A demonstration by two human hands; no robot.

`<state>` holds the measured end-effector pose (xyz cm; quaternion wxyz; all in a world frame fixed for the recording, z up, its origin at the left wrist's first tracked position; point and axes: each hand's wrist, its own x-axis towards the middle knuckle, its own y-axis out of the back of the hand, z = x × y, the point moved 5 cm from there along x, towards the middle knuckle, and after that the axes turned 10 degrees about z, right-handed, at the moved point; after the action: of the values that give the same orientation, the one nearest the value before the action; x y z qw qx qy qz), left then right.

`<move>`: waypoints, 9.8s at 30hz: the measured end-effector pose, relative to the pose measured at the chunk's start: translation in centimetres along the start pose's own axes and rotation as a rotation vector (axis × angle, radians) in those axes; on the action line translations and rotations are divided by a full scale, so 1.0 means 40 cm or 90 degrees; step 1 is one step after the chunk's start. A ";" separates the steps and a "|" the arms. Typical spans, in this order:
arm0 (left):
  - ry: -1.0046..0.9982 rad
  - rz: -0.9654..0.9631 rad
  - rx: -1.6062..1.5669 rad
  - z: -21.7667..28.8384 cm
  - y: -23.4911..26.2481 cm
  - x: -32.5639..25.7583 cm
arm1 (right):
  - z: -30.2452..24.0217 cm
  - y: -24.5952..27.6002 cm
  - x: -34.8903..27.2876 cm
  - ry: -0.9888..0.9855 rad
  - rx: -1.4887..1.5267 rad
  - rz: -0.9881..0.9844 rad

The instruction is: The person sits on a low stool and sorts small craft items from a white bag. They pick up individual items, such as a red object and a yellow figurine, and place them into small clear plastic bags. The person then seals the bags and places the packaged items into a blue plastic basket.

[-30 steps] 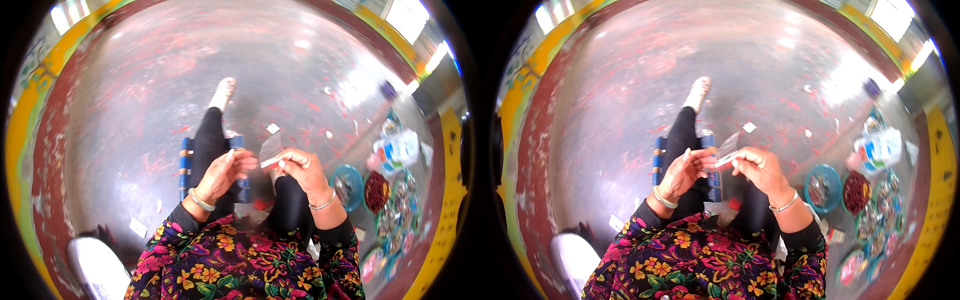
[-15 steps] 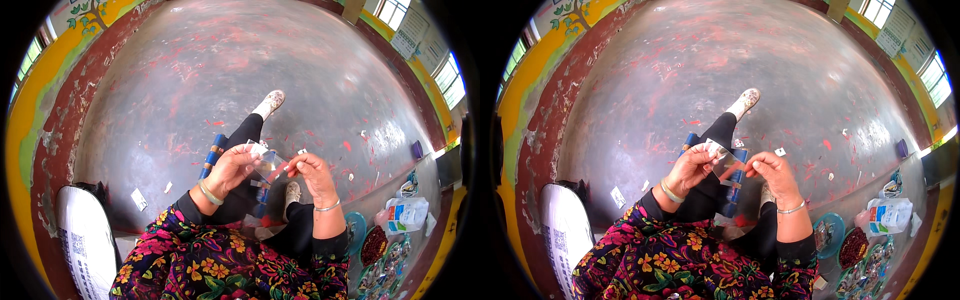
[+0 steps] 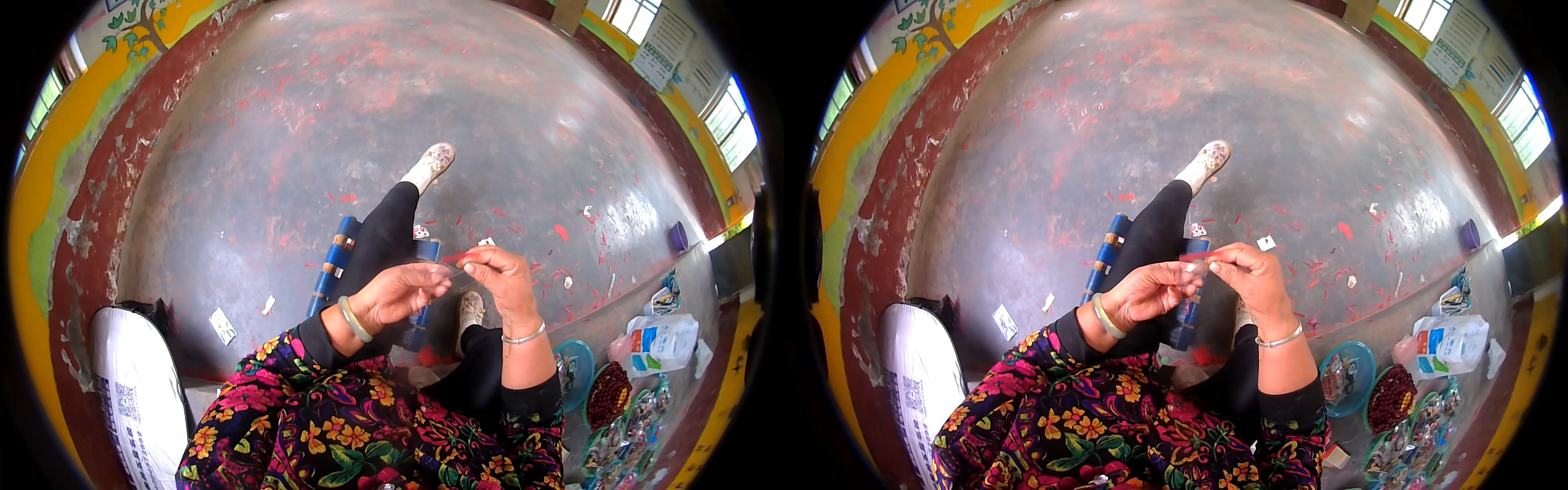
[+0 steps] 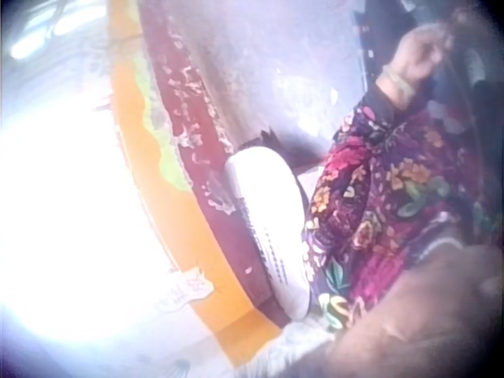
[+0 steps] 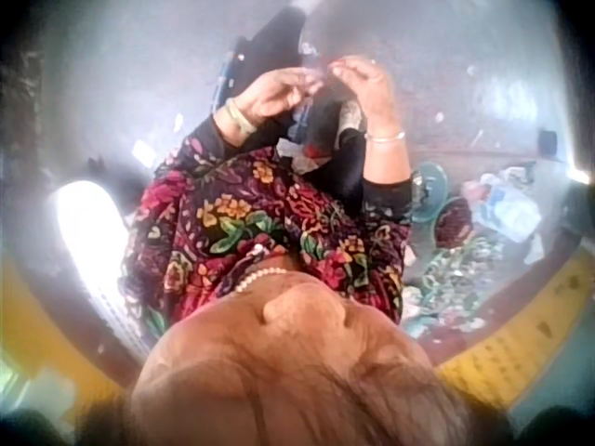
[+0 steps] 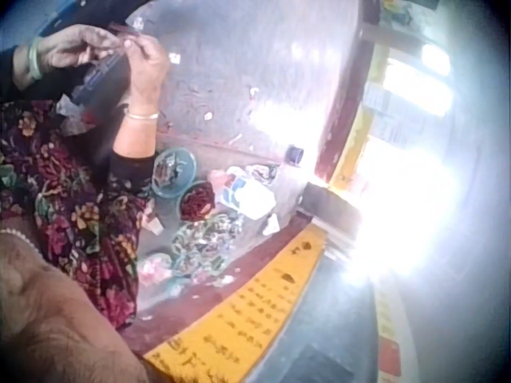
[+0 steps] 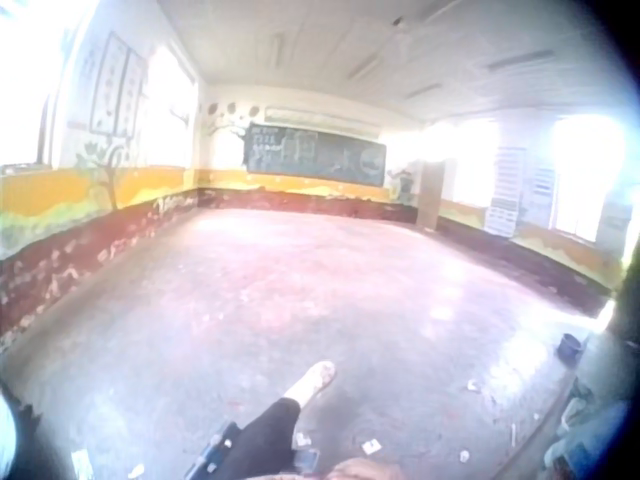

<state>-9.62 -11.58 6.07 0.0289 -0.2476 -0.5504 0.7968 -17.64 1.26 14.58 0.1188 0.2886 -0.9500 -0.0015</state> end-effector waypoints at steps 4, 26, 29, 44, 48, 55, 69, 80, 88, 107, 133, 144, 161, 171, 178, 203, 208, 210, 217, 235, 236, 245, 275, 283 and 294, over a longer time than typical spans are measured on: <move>-0.248 0.186 0.256 0.038 -0.016 -0.037 | 0.036 0.022 -0.004 -0.166 0.131 0.138; -0.467 0.198 0.443 0.060 -0.079 -0.082 | 0.046 -0.025 -0.027 -0.190 0.035 -0.033; -0.468 0.168 0.426 0.058 -0.084 -0.081 | 0.045 -0.024 -0.028 -0.187 0.030 -0.031; -0.453 0.138 0.412 0.051 -0.079 -0.068 | 0.033 -0.001 -0.024 -0.172 0.049 0.050; -0.446 0.139 0.420 0.049 -0.071 -0.064 | 0.032 -0.001 -0.025 -0.175 0.060 0.053; -0.420 0.125 0.419 0.044 -0.061 -0.058 | 0.030 -0.004 -0.026 -0.186 0.083 0.044; -0.430 0.066 0.463 0.046 -0.088 -0.080 | 0.035 -0.014 -0.026 -0.195 0.145 -0.049; -0.467 0.172 0.432 0.052 -0.064 -0.078 | 0.028 -0.024 -0.030 -0.221 0.106 -0.046; -0.457 0.181 0.441 0.046 -0.056 -0.072 | 0.039 -0.026 -0.031 -0.222 0.087 -0.056; -0.430 0.150 0.398 0.043 -0.081 -0.068 | 0.051 -0.016 -0.029 -0.198 0.078 -0.018; -0.506 0.078 0.379 -0.020 -0.096 -0.033 | -0.064 -0.053 -0.048 0.342 -0.599 0.243; -0.482 0.223 0.436 0.018 -0.036 -0.020 | -0.008 -0.056 -0.040 0.202 -0.410 0.088; -0.391 0.174 0.475 0.042 -0.062 -0.058 | 0.069 -0.012 -0.033 -0.194 0.031 0.009; -0.293 0.139 0.272 0.028 -0.067 -0.053 | 0.052 -0.015 -0.032 -0.166 0.016 0.024; -0.280 0.116 0.260 0.022 -0.071 -0.055 | 0.045 -0.016 -0.033 -0.176 0.045 0.029; -0.271 0.083 0.254 0.017 -0.090 -0.060 | 0.043 -0.010 -0.032 -0.132 -0.029 0.025; -0.310 0.064 0.237 0.033 -0.118 -0.074 | 0.035 -0.016 -0.033 -0.079 -0.102 0.006; -0.309 0.062 0.238 0.038 -0.115 -0.074 | 0.025 -0.023 -0.035 -0.040 -0.152 -0.004; -0.232 0.098 0.282 0.038 -0.072 -0.060 | 0.019 -0.035 -0.036 0.042 -0.222 -0.030; -0.547 0.235 0.763 0.039 -0.042 -0.039 | -0.050 -0.086 -0.065 0.412 -0.553 0.059; -0.564 0.240 0.783 0.038 -0.044 -0.039 | -0.046 -0.082 -0.065 0.409 -0.561 0.054; -0.545 0.280 0.704 0.028 -0.017 -0.022 | -0.010 -0.087 -0.068 0.355 -0.608 -0.020; -0.554 0.201 0.620 -0.031 0.005 0.011 | 0.052 -0.071 -0.069 0.146 -0.656 -0.110; -0.473 0.216 0.605 -0.015 0.047 0.034 | 0.057 -0.076 -0.071 0.232 -0.697 -0.098; -0.379 0.246 0.503 -0.002 0.010 -0.005 | 0.015 -0.097 -0.078 0.394 -0.669 -0.036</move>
<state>-9.32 -11.74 5.79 -0.1850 -0.0777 -0.1367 0.9701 -13.15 -0.33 13.01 0.5156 0.2037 -0.7354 -0.3897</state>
